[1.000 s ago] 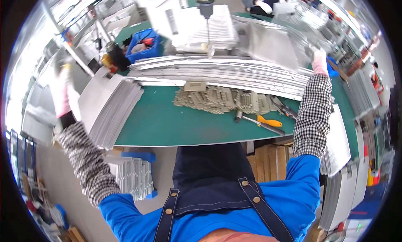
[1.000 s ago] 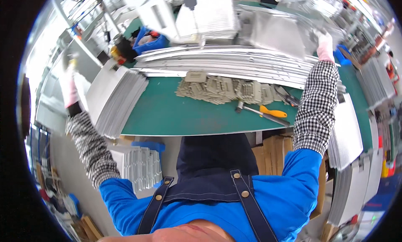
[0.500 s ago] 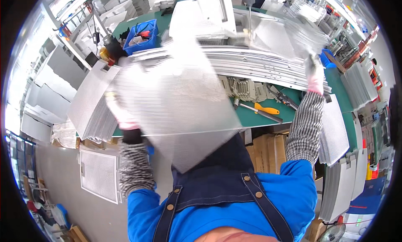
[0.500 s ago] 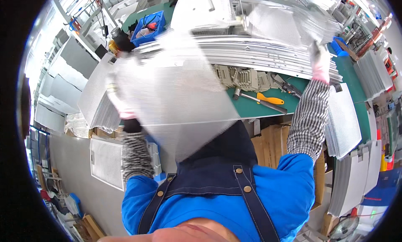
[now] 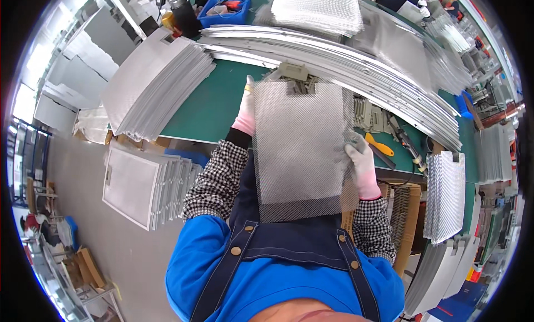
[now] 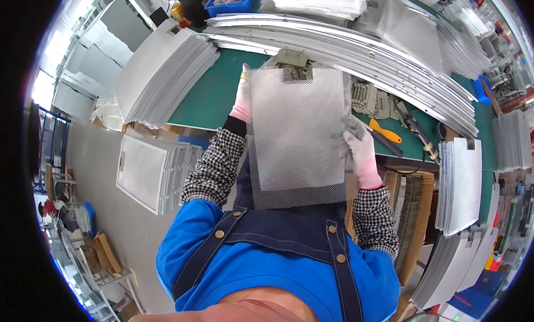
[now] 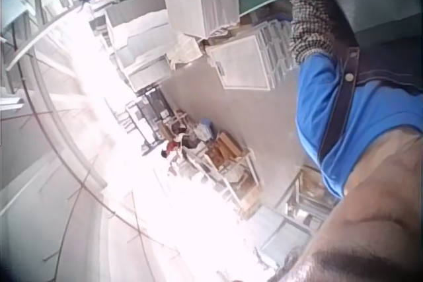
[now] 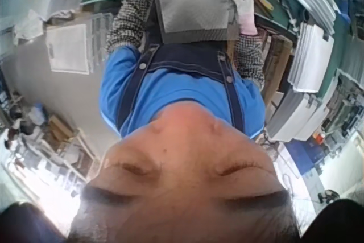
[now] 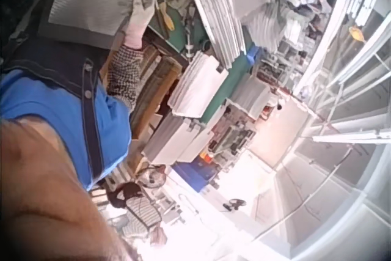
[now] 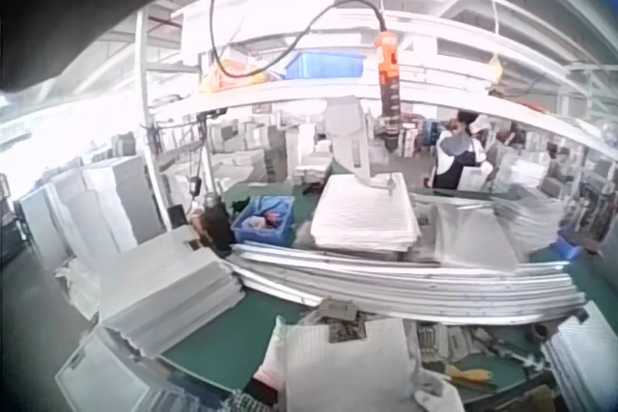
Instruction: The person assembles air filters by inserting a mesh panel into a frame, securing it with a plastic clip, and using a handheld tool to press the clip into place. The person repeats this process for multiple units, stacking completed filters on the table.
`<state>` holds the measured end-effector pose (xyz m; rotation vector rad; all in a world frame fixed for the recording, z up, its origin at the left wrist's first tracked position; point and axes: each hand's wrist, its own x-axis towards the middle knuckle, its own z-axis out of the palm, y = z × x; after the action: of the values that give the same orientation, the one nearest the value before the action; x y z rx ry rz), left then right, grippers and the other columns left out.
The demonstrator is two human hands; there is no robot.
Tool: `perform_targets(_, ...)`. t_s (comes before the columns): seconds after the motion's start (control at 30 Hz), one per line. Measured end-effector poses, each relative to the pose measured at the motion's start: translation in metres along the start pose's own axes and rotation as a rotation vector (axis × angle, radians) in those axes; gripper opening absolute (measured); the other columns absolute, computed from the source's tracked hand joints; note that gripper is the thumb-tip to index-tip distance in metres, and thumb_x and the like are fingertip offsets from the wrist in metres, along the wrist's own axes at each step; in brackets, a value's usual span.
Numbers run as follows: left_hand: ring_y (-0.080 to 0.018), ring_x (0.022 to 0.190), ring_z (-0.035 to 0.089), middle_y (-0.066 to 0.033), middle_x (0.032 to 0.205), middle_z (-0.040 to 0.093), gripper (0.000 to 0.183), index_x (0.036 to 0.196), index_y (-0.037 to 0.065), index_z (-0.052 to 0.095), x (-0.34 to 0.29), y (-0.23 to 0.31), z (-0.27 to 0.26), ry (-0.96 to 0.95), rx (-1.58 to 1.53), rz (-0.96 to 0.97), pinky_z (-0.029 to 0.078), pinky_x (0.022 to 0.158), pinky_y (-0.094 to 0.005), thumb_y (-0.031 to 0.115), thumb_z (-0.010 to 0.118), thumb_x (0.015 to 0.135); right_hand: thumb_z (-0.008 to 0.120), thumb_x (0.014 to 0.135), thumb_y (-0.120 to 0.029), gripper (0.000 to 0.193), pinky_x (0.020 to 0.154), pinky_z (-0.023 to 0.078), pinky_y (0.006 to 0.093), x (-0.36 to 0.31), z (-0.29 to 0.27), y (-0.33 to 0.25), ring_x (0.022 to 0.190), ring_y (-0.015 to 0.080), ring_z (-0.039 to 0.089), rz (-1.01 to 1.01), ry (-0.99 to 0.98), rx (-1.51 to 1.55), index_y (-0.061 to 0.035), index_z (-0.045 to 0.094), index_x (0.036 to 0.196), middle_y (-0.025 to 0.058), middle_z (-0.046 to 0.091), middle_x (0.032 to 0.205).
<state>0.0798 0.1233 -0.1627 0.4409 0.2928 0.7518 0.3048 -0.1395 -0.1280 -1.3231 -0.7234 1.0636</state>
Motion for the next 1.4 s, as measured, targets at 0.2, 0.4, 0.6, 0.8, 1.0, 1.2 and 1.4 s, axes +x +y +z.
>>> perform_targets(0.2, -0.0345, 0.122, 0.06, -0.0226, 0.138, 0.057, 0.094, 0.151, -0.001, 0.04, -0.016, 0.0, 0.025, -0.168, -0.066, 0.017, 0.052, 0.104, -0.0462, 0.075, 0.042, 0.096, 0.051, 0.095, 0.0, 0.051, 0.088, 0.054, 0.0286, 0.004, -0.003, 0.008, 0.103, 0.0171, 0.065, 0.106, 0.013, -0.028, 0.0066, 0.042, 0.145, 0.013, 0.062, 0.125)
perform_targets(0.4, -0.0358, 0.13, 0.054, -0.0242, 0.146, 0.048, 0.098, 0.156, 0.0, 0.03, -0.016, -0.002, 0.009, -0.157, 0.067, 0.017, 0.05, 0.105, -0.0499, 0.074, 0.048, 0.094, 0.057, 0.096, -0.005, 0.041, 0.066, 0.058, 0.0292, 0.002, -0.005, 0.004, 0.082, 0.015, 0.068, 0.133, 0.035, -0.151, 0.0046, 0.052, 0.136, 0.0124, 0.069, 0.109)
perform_targets(0.6, -0.0368, 0.132, 0.052, -0.0235, 0.153, 0.042, 0.095, 0.157, 0.002, 0.029, -0.016, 0.005, 0.006, -0.141, -0.059, -0.019, 0.049, 0.108, -0.0502, 0.067, 0.056, 0.094, 0.065, 0.095, -0.03, 0.052, 0.104, 0.049, 0.0388, 0.109, -0.057, -0.113, 0.12, 0.0276, 0.063, -0.154, -0.055, -0.931, 0.0001, 0.058, 0.137, 0.0166, 0.068, 0.127)
perform_targets(0.8, -0.0265, 0.106, 0.062, -0.0156, 0.127, 0.062, 0.093, 0.157, 0.005, 0.034, -0.012, 0.004, -0.015, -0.172, -0.033, 0.061, 0.054, 0.093, -0.0421, 0.07, 0.055, 0.093, 0.067, 0.094, -0.034, 0.058, 0.101, 0.049, 0.0398, 0.324, -0.021, -0.194, 0.125, 0.0317, 0.06, -0.654, 0.178, -0.954, -0.0025, 0.054, 0.141, 0.0203, 0.061, 0.135)
perform_targets(1.0, -0.0312, 0.108, 0.061, -0.0203, 0.127, 0.06, 0.088, 0.148, 0.003, 0.043, -0.016, 0.002, -0.026, -0.149, -0.052, 0.089, 0.055, 0.092, -0.0462, 0.072, 0.05, 0.094, 0.069, 0.088, -0.054, 0.067, 0.102, 0.046, 0.0402, 0.388, 0.04, -0.174, 0.119, 0.0322, 0.061, -0.563, 0.297, -1.244, -0.0036, 0.064, 0.132, 0.0185, 0.067, 0.128)
perform_targets(1.2, -0.0334, 0.107, 0.061, -0.0225, 0.127, 0.059, 0.09, 0.145, 0.003, 0.045, 0.007, -0.021, 0.001, -0.199, -0.083, -0.043, 0.056, 0.09, -0.0473, 0.073, 0.056, 0.09, 0.06, 0.097, -0.042, 0.056, 0.117, 0.029, 0.0468, 0.473, -0.083, -0.162, 0.135, 0.0361, 0.048, -0.724, 0.452, -1.223, -0.0058, 0.059, 0.139, 0.0214, 0.056, 0.144)
perform_targets(1.4, -0.0331, 0.106, 0.062, -0.0227, 0.126, 0.059, 0.091, 0.144, 0.003, 0.046, -0.019, 0.001, -0.02, -0.042, -0.031, 0.085, 0.057, 0.088, -0.0472, 0.073, 0.059, 0.088, 0.043, 0.1, -0.039, 0.06, 0.114, 0.019, 0.0724, 0.423, 0.059, -0.167, 0.139, 0.0497, 0.042, -0.46, 0.466, -1.834, -0.0035, 0.049, 0.147, 0.031, 0.046, 0.149)
